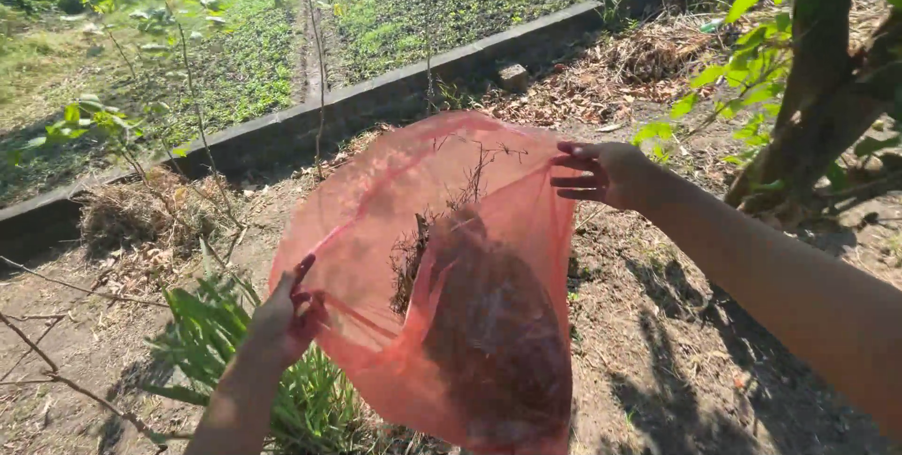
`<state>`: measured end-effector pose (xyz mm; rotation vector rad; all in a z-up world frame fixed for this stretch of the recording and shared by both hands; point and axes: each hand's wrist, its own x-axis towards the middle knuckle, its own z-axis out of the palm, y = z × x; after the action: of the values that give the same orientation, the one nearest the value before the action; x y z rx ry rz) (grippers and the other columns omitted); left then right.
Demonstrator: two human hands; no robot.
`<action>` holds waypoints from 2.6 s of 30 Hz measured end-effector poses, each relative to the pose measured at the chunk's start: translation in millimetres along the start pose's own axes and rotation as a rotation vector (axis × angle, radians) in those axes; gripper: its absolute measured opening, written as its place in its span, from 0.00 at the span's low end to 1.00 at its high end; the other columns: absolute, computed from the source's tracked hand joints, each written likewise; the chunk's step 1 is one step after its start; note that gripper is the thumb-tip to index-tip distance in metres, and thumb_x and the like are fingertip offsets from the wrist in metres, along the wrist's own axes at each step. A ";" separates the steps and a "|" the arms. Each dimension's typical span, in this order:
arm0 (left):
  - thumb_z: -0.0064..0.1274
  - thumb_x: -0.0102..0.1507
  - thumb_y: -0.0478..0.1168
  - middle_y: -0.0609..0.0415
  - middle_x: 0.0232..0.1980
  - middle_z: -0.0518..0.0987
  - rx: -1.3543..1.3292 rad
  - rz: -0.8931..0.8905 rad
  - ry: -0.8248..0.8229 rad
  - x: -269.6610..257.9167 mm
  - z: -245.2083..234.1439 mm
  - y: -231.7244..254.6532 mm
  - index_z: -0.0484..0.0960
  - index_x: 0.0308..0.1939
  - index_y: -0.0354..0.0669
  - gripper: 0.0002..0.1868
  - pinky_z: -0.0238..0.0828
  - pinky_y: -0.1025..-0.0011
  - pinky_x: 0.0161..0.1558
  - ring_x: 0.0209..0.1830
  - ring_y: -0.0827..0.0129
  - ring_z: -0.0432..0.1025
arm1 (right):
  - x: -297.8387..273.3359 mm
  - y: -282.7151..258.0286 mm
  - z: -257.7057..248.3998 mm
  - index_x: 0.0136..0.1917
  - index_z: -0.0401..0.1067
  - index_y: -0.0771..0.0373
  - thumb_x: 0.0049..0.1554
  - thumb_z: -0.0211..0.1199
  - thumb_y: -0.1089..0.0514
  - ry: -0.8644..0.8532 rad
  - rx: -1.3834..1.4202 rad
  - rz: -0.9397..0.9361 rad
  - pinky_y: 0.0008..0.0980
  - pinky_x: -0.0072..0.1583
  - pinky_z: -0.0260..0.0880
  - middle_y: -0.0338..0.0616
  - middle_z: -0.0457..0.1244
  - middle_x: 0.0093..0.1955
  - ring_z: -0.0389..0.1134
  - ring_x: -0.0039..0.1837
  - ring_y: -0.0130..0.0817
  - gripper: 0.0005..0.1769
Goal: Picking up dry leaves and small branches from the ground and placing them into a red plastic bag.
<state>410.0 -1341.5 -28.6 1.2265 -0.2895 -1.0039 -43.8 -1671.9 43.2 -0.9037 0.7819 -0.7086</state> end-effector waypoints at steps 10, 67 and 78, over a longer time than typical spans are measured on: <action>0.38 0.74 0.54 0.66 0.26 0.68 -0.033 0.009 0.054 73.3 -16.4 -33.5 0.74 0.74 0.65 0.25 0.66 0.81 0.26 0.21 0.82 0.62 | 141.9 -15.8 -13.1 0.65 0.68 0.55 0.68 0.41 0.55 -0.009 -0.083 0.140 0.51 0.65 0.70 0.43 0.69 0.62 0.69 0.63 0.52 0.18; 0.53 0.56 0.70 0.58 0.49 0.84 -0.456 -0.079 0.747 435.2 4.1 -11.2 0.74 0.63 0.61 0.36 0.70 0.66 0.29 0.32 0.65 0.73 | 735.0 54.7 189.6 0.64 0.71 0.52 0.69 0.44 0.48 -0.314 -0.544 0.512 0.59 0.72 0.54 0.31 0.69 0.66 0.68 0.68 0.39 0.19; 0.49 0.58 0.75 0.57 0.74 0.62 -0.488 -0.140 0.956 466.6 -112.5 -155.5 0.61 0.75 0.67 0.45 0.71 0.56 0.48 0.58 0.58 0.66 | 830.5 170.1 212.1 0.67 0.73 0.47 0.66 0.45 0.49 -0.372 -0.522 0.755 0.50 0.69 0.56 0.32 0.68 0.68 0.66 0.70 0.41 0.21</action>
<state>673.5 -1624.8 -352.3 1.1428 0.7539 -0.4622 603.4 -2177.1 -256.0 -1.0617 0.8996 0.3393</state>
